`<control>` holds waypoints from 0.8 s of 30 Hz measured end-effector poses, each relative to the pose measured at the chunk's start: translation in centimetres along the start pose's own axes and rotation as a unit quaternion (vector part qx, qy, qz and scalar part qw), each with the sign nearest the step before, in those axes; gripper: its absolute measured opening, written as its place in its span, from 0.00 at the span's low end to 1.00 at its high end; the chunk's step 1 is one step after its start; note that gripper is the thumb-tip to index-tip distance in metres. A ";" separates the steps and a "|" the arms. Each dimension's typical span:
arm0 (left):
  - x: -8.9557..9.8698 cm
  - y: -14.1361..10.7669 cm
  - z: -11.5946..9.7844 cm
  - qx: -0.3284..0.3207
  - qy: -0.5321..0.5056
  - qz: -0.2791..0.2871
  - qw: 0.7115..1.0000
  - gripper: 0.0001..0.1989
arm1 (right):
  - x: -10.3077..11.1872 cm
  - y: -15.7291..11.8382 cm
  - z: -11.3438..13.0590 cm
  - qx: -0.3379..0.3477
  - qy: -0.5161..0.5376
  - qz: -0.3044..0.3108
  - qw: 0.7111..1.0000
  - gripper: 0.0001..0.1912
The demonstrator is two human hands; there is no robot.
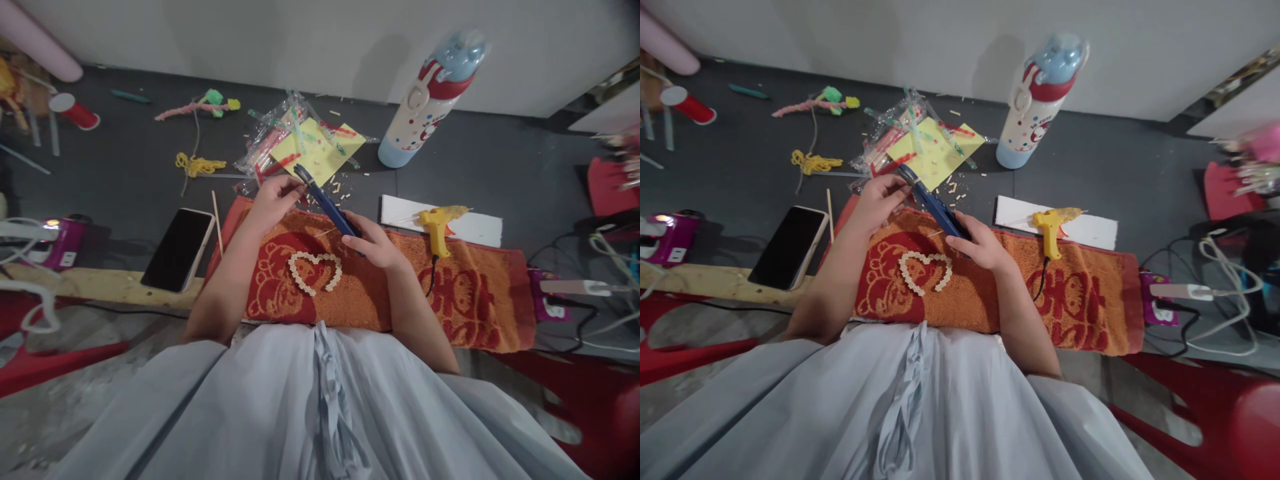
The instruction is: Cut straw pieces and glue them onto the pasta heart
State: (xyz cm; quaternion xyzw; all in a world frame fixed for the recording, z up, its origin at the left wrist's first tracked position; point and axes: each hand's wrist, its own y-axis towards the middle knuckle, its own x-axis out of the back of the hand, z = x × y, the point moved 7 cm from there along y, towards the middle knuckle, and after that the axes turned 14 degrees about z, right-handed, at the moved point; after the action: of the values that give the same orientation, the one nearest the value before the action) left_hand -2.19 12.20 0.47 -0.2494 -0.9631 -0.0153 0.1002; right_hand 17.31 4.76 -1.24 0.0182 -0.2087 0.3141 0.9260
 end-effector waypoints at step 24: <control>0.3 -0.1 -0.2 0.003 0.045 -0.009 0.999 0.17 | 0.0 0.0 0.7 0.015 -0.014 0.000 1.000 0.33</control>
State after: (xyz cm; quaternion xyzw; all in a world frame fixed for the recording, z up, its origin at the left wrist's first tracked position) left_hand -2.43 12.27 0.68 -0.2391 -0.9599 -0.0251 0.1443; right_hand 17.03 4.64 -0.63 0.0368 -0.2172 0.3169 0.9225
